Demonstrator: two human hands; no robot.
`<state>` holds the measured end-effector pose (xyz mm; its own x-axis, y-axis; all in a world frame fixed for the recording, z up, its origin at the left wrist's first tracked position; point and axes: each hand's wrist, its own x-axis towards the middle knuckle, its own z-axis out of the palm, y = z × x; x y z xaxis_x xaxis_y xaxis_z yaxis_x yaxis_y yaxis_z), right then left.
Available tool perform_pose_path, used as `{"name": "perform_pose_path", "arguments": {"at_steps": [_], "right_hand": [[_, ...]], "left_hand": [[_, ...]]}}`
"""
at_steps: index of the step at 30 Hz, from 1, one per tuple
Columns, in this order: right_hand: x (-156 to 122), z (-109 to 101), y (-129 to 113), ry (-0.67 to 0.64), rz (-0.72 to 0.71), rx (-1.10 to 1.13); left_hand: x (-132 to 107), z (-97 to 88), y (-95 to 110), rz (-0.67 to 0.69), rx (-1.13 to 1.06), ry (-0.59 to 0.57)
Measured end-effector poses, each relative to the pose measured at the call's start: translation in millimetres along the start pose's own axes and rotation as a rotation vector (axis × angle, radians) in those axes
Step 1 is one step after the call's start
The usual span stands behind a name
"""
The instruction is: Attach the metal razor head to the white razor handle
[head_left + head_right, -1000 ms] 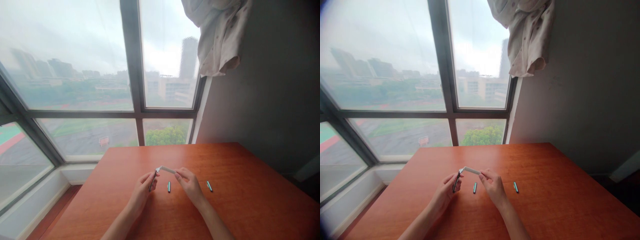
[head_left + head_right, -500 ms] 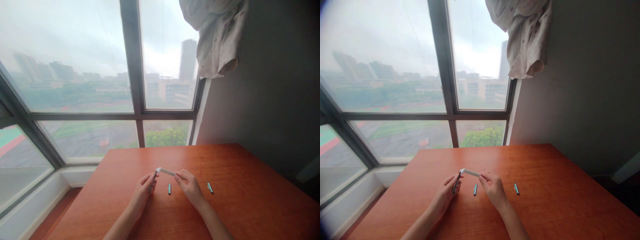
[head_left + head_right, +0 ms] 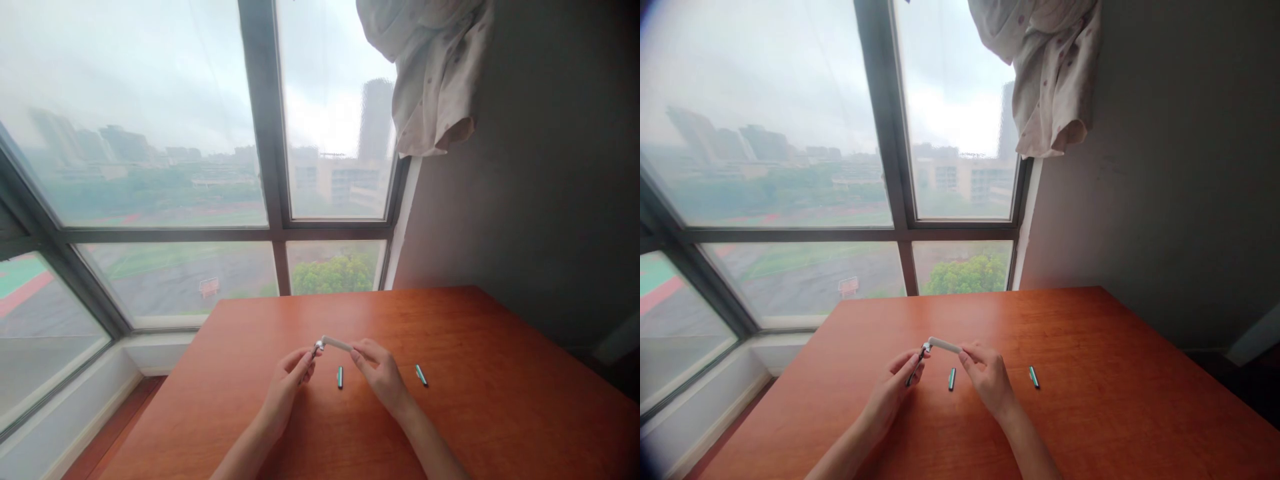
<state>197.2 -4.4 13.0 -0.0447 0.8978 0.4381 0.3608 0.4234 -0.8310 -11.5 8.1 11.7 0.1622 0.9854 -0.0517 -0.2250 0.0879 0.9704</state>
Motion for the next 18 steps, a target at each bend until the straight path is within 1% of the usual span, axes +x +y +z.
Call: {"name": "perform_pose_path", "arguments": {"at_steps": [6,10,14,18], "right_hand": [[0,0,4,0.017,0.044,-0.002],[-1,0,-1,0.001,0.075,0.031],[-2,2,-7,-0.052,0.046,0.05],[0,2,-1,-0.042,0.031,0.034]], "left_hand": [[-1,-0.8,1,-0.002,0.013,0.014],[-2,-1.3,0,-0.005,0.009,0.016],[-2,-2.2,0,-0.002,-0.03,0.012],[-3,-0.4,3,-0.027,-0.078,0.006]]}}
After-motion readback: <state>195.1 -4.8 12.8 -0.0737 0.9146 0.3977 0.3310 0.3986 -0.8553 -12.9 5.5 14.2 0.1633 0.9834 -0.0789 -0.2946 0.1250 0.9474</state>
